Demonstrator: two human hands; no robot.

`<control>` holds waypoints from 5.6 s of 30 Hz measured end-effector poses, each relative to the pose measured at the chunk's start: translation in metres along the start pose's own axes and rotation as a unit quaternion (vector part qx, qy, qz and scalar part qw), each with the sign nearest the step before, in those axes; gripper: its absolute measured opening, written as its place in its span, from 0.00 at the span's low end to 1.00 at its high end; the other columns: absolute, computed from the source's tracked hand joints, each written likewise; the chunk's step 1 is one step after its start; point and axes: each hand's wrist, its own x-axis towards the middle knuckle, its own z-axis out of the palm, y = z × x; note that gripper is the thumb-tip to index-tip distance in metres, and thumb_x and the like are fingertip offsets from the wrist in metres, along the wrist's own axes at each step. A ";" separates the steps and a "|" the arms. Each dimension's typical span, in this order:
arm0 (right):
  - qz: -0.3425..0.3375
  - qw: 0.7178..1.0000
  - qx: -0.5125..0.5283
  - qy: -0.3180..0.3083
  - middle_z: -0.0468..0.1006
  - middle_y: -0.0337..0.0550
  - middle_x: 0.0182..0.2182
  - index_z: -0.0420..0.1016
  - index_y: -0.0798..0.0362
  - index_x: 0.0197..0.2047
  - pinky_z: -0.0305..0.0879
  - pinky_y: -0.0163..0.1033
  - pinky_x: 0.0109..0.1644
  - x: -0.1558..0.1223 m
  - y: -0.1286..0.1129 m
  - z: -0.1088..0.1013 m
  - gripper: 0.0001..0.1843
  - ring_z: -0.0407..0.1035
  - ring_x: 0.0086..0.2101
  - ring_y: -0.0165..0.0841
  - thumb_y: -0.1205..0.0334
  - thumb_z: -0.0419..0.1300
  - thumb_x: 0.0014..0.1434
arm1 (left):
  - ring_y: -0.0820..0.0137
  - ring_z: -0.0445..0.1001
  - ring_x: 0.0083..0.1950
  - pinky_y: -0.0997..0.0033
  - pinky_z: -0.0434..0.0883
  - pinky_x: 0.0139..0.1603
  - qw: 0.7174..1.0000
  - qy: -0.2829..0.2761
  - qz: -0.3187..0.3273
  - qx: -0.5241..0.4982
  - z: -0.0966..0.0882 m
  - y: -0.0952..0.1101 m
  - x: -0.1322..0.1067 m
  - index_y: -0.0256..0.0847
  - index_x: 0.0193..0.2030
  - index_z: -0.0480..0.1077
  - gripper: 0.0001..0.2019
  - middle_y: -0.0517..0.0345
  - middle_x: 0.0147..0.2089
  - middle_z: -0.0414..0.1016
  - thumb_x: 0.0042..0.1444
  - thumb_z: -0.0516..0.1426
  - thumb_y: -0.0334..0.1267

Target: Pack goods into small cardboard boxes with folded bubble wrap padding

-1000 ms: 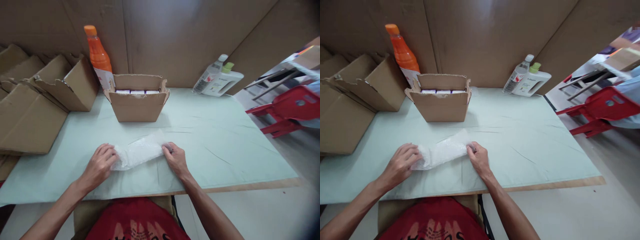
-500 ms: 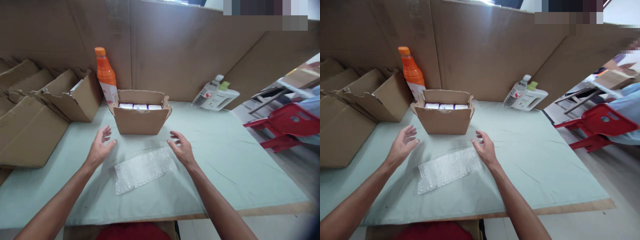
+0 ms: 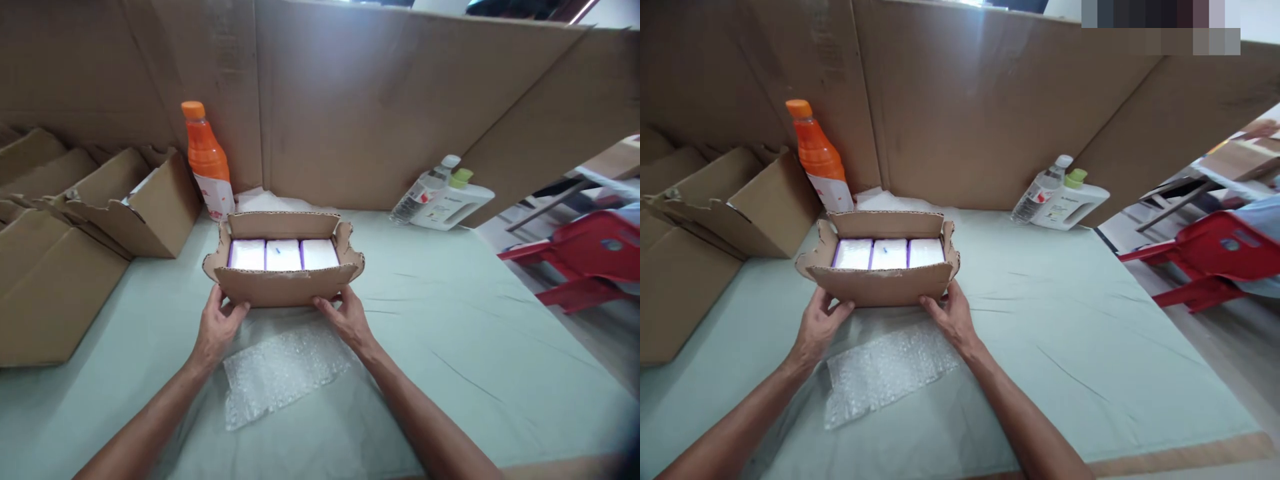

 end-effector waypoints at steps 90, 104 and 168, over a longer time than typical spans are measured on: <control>-0.164 0.972 -0.154 -0.074 0.79 0.52 0.56 0.76 0.50 0.56 0.71 0.54 0.58 -0.059 0.004 0.012 0.18 0.72 0.56 0.43 0.64 0.55 0.65 | 0.56 0.70 0.66 0.47 0.69 0.66 0.919 -0.189 0.189 0.289 -0.062 -0.019 -0.095 0.43 0.55 0.74 0.19 0.49 0.58 0.78 0.60 0.53 0.27; -0.241 0.907 -0.206 -0.276 0.72 0.49 0.65 0.74 0.47 0.62 0.63 0.58 0.65 -0.118 -0.029 -0.017 0.23 0.65 0.65 0.46 0.63 0.60 0.63 | 0.56 0.68 0.67 0.48 0.70 0.65 0.861 -0.294 0.231 0.346 -0.094 0.005 -0.179 0.43 0.59 0.72 0.26 0.45 0.64 0.73 0.56 0.51 0.21; -0.196 0.944 -0.219 -0.150 0.78 0.52 0.53 0.75 0.51 0.55 0.67 0.51 0.52 -0.180 -0.043 0.032 0.17 0.71 0.51 0.45 0.65 0.63 0.62 | 0.67 0.75 0.31 0.68 0.68 0.37 0.913 -0.149 -0.006 0.380 -0.020 0.005 -0.141 0.41 0.58 0.72 0.19 0.58 0.34 0.79 0.62 0.53 0.41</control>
